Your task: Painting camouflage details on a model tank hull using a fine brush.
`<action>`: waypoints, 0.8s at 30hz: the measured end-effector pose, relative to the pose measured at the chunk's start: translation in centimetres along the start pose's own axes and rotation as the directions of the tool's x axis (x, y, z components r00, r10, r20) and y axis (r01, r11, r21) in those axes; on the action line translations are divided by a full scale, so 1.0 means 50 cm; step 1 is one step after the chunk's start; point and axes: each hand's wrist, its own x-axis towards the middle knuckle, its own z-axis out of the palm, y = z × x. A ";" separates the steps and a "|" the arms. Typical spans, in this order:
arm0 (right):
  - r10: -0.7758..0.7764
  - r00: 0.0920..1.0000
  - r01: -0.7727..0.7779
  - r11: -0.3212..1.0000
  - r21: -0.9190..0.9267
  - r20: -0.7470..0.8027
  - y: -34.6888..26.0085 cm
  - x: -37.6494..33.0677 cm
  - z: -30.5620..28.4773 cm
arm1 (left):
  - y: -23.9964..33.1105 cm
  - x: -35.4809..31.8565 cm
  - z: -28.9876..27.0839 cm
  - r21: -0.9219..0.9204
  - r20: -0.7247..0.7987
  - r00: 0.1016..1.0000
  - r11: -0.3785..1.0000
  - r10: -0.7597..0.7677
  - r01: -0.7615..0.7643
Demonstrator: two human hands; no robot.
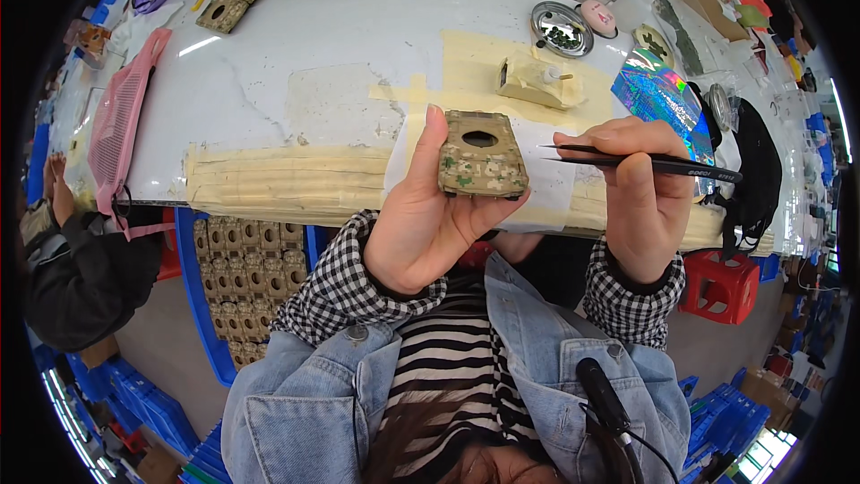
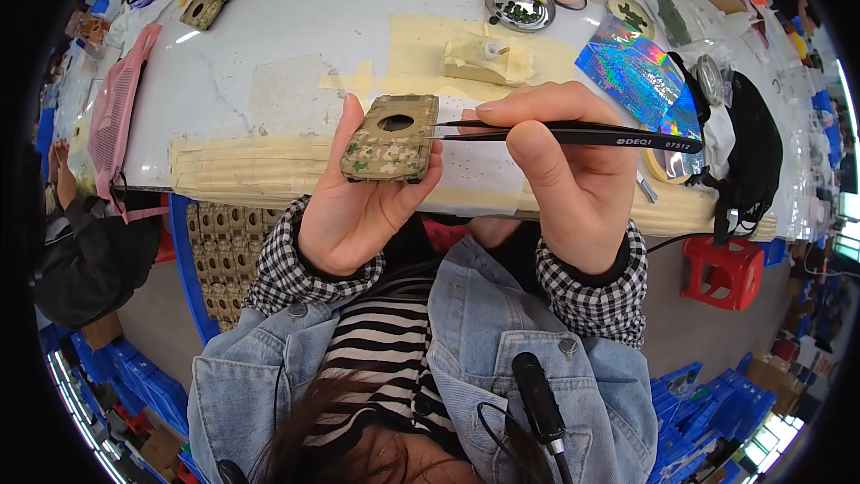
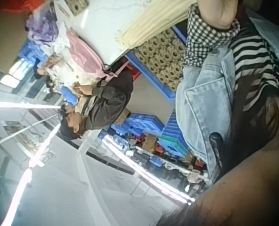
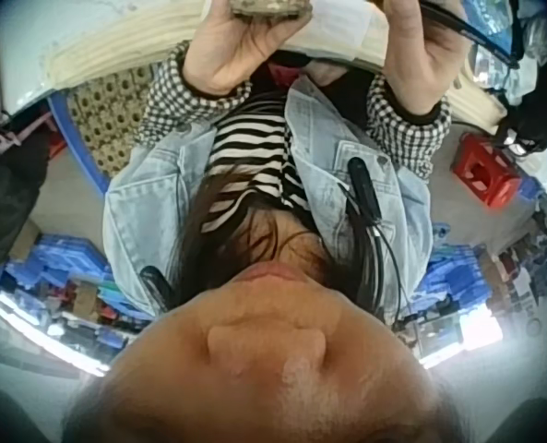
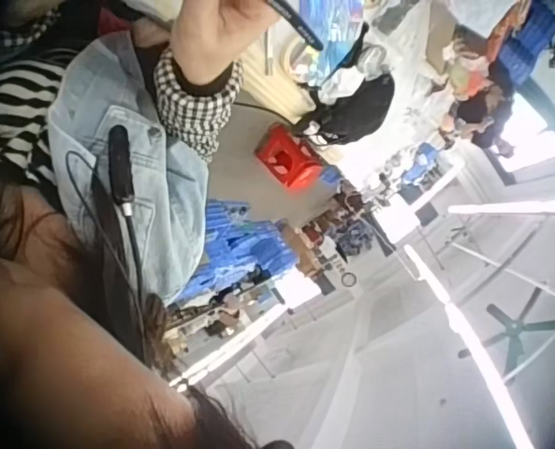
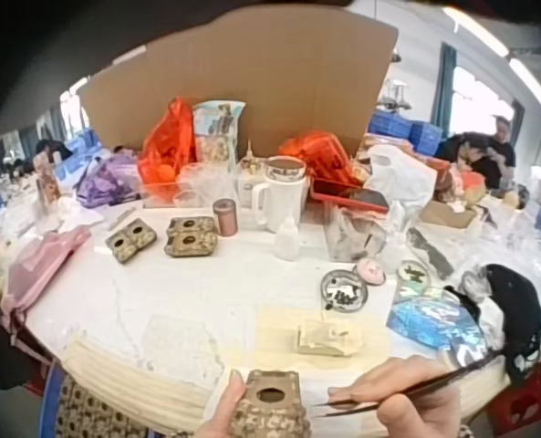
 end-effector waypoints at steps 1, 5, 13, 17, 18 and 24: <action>-0.010 0.999 0.011 0.999 0.046 -0.030 0.003 -0.002 0.007 | 0.000 0.001 0.000 -0.005 0.001 1.000 1.000 0.000 0.000; -0.041 0.998 0.042 0.999 0.025 -0.041 -0.001 -0.009 0.014 | 0.001 0.001 0.000 0.000 -0.002 1.000 1.000 0.003 -0.003; -0.173 0.978 0.120 0.923 -0.366 -0.115 0.020 0.008 -0.020 | 0.005 0.001 0.000 0.010 -0.024 1.000 1.000 -0.001 0.001; -0.360 0.930 0.183 0.638 -0.748 -0.080 0.043 0.046 -0.036 | 0.006 0.004 -0.003 0.000 -0.038 0.999 1.000 0.005 -0.005; -0.403 0.914 0.198 0.550 -0.811 -0.051 0.056 0.053 -0.039 | 0.006 0.005 -0.005 -0.002 -0.044 0.999 1.000 0.009 -0.009; -0.391 0.920 0.189 0.470 -0.862 -0.011 0.088 0.075 -0.032 | 0.007 0.005 -0.007 -0.002 -0.022 1.000 1.000 0.011 -0.011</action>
